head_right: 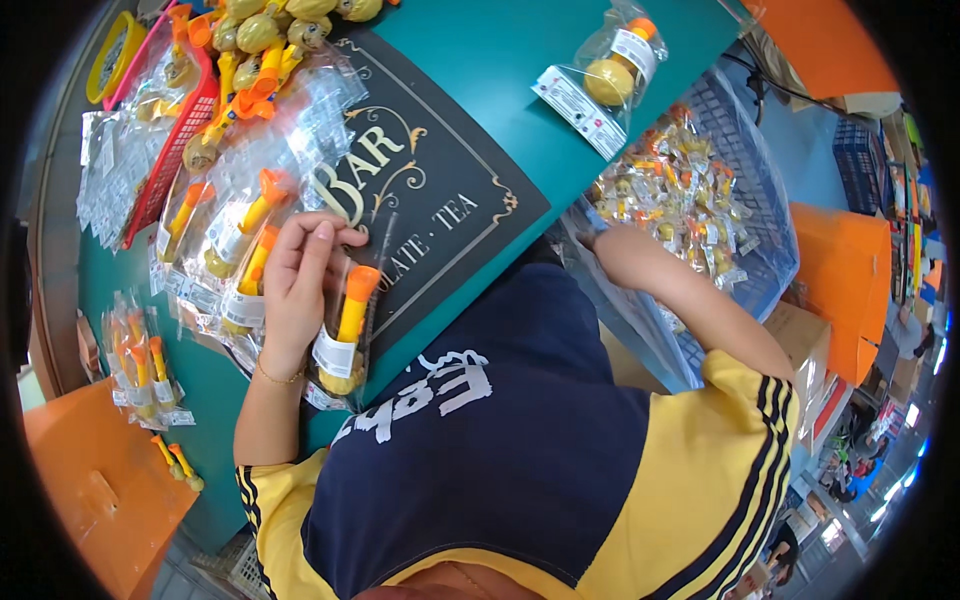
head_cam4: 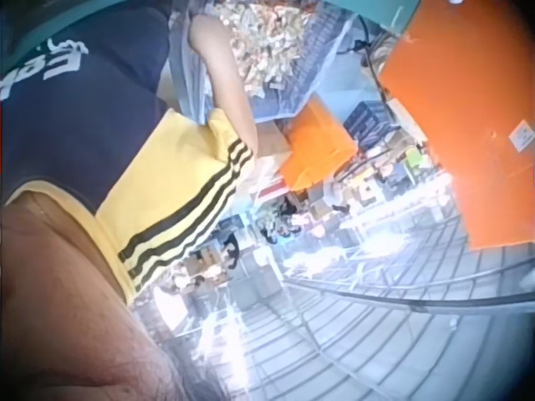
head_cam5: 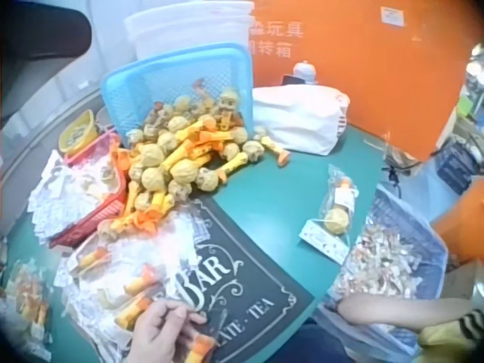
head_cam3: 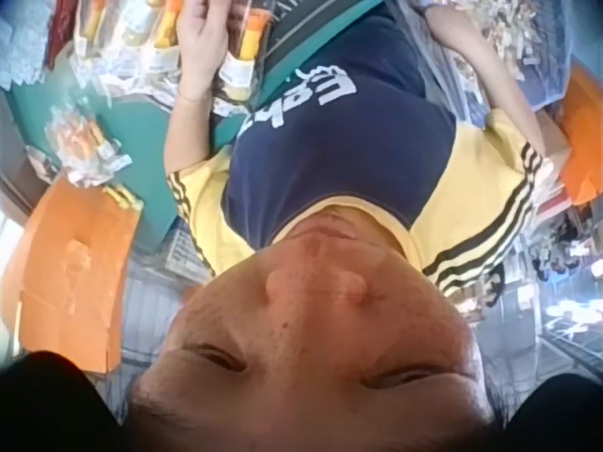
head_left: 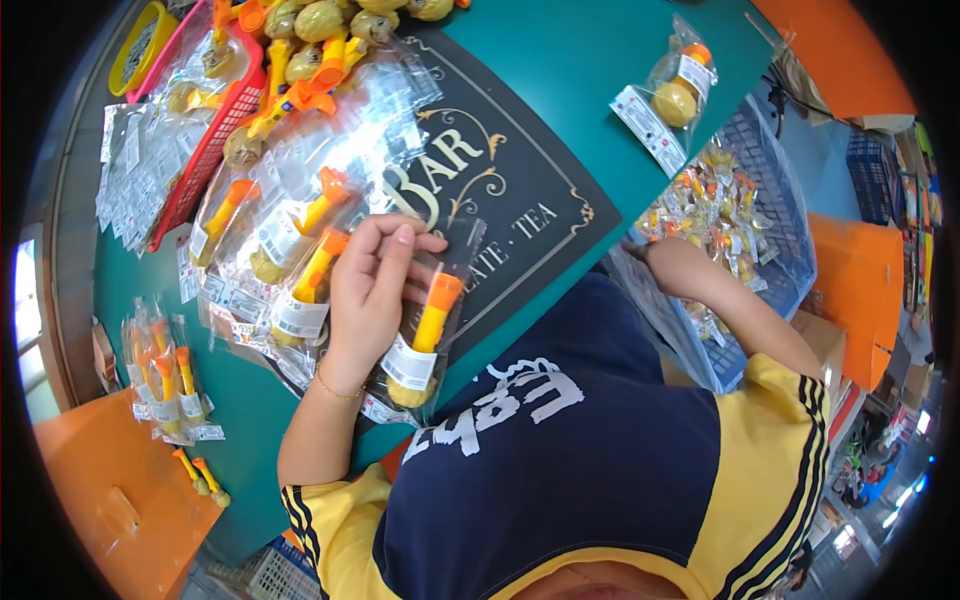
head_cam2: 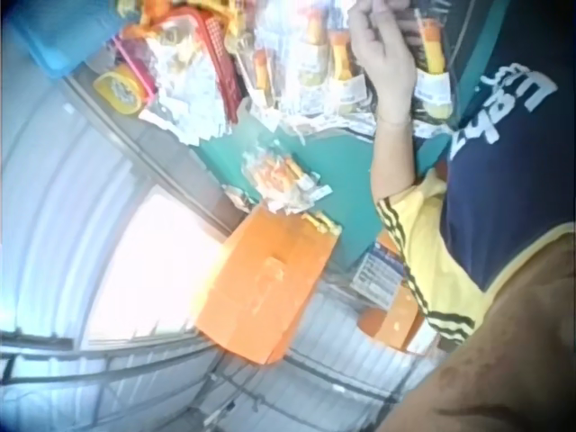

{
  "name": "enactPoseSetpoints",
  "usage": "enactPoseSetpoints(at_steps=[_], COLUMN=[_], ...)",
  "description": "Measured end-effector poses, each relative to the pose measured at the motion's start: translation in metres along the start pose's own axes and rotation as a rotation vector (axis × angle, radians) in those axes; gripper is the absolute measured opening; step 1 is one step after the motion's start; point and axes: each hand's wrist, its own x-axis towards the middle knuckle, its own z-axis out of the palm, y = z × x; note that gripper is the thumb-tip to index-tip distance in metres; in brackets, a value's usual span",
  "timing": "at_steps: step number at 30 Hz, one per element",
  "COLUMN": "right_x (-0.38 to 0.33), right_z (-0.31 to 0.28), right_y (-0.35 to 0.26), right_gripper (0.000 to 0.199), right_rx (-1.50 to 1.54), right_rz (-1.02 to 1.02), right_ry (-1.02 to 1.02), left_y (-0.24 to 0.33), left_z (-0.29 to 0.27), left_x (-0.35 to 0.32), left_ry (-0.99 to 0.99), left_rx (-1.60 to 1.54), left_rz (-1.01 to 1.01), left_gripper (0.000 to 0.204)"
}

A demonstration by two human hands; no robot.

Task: Packaging small items into plastic bags.

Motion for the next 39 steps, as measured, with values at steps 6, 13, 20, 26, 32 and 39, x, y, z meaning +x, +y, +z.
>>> enactPoseSetpoints(at_steps=[6,13,20,26,32,39], right_x=[0.049,0.114,0.174,0.112,-0.007,-0.019], right_z=[0.024,0.079,0.230,0.092,-0.057,-0.076], right_y=[0.008,0.018,0.035,0.009,-0.093,-0.149], right_gripper=[0.028,0.031,0.056,0.024,0.030,0.010], right_rx=[0.024,0.861,0.140,-0.198,0.112,1.698], right_rz=[0.041,0.313,0.380,0.254,-0.552,-0.563], right_ry=[0.053,-0.466,0.155,-0.182,-0.013,0.263], left_y=[-0.012,-0.011,-0.012,-0.012,-0.008,-0.001], left_z=[-0.008,-0.006,-0.008,-0.005,-0.005,0.014], left_x=[-0.003,-0.008,-0.007,0.000,-0.006,-0.020], left_ry=[0.035,0.045,0.017,0.044,0.098,0.074], left_rx=[-0.010,0.024,0.028,0.059,-0.020,-0.099], left_rz=[0.011,0.030,0.032,0.049,0.076,0.233], left_gripper=[0.019,0.020,0.021,0.021,0.021,0.019])
